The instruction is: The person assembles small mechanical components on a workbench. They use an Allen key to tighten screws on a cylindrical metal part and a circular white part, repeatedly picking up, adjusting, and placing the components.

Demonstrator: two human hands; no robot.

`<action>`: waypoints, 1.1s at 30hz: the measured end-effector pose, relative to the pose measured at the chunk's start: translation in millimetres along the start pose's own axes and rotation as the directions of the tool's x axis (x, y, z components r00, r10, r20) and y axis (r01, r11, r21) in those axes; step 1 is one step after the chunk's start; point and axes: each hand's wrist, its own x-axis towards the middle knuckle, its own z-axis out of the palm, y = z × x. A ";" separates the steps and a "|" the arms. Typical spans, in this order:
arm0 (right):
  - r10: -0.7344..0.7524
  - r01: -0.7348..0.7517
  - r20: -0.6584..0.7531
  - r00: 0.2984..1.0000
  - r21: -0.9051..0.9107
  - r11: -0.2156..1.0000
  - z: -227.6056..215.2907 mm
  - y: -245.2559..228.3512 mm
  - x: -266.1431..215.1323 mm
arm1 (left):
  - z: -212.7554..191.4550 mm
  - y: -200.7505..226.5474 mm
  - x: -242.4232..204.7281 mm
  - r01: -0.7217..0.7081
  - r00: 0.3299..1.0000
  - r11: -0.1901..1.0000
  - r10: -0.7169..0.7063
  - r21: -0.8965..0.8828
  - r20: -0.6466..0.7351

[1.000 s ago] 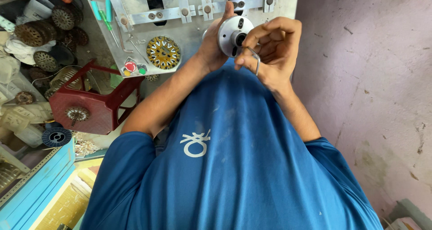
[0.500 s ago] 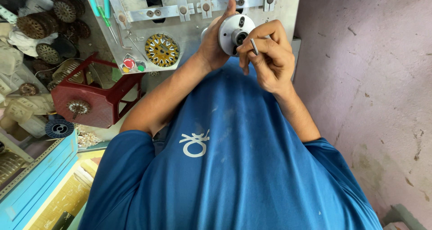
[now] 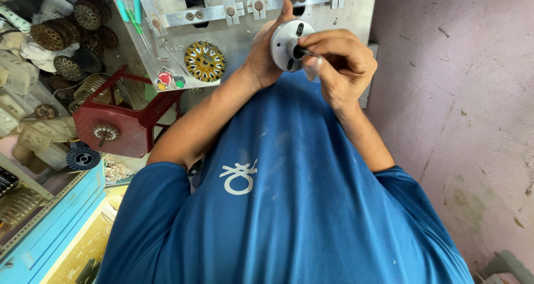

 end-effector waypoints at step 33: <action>-0.070 0.073 0.018 0.997 -0.183 0.980 19.4 -7.0 -39.1 | -15.5 2.7 -34.3 0.032 0.999 0.994 -0.032 0.103 0.003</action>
